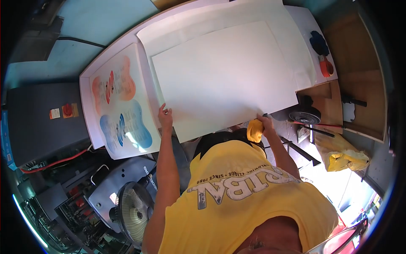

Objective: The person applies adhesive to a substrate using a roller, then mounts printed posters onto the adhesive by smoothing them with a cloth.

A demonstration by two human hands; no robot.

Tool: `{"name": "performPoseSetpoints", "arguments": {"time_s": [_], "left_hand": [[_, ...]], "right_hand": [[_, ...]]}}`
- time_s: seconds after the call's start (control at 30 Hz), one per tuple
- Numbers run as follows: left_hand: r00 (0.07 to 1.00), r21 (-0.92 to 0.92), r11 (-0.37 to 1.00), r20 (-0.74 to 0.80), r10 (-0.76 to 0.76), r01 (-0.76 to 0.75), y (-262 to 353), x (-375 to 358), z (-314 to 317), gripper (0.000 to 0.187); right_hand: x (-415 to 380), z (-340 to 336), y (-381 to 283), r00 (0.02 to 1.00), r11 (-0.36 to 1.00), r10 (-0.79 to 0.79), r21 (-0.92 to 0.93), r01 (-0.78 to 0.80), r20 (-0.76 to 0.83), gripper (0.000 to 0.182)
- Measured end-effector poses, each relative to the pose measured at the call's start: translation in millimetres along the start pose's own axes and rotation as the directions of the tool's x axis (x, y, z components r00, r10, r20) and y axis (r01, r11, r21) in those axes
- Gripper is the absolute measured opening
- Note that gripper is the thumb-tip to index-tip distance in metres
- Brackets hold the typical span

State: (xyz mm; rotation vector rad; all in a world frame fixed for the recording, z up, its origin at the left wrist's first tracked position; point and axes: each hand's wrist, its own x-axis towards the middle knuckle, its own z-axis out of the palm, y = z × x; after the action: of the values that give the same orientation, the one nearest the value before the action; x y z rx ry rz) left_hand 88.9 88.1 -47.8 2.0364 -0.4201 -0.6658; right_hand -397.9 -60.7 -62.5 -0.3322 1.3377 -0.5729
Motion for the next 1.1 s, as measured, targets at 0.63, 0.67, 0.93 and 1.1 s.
{"name": "performPoseSetpoints", "arguments": {"time_s": [0.63, 0.67, 0.93, 1.1], "left_hand": [[0.745, 0.462, 0.584, 0.407, 0.529, -0.668, 129, 49, 11, 0.058], [0.694, 0.419, 0.554, 0.396, 0.602, -0.720, 156, 56, 16, 0.059], [0.455, 0.149, 0.436, 0.421, 0.785, -0.888, 317, 88, 57, 0.072], [0.627, -0.366, 0.831, 0.546, 0.556, -0.419, 316, 99, 129, 0.093]], "right_hand": [[-150, 101, -189, 0.353, 0.272, -0.936, -0.618, 0.737, 0.009, 0.016], [-172, 108, -211, 0.316, 0.207, -0.947, -0.654, 0.728, 0.051, 0.016], [-379, 107, -328, 0.189, -0.244, -0.918, -0.873, 0.423, 0.348, 0.018], [-461, 104, -366, 0.095, -0.349, -0.899, -0.831, 0.433, 0.427, 0.018]]}}
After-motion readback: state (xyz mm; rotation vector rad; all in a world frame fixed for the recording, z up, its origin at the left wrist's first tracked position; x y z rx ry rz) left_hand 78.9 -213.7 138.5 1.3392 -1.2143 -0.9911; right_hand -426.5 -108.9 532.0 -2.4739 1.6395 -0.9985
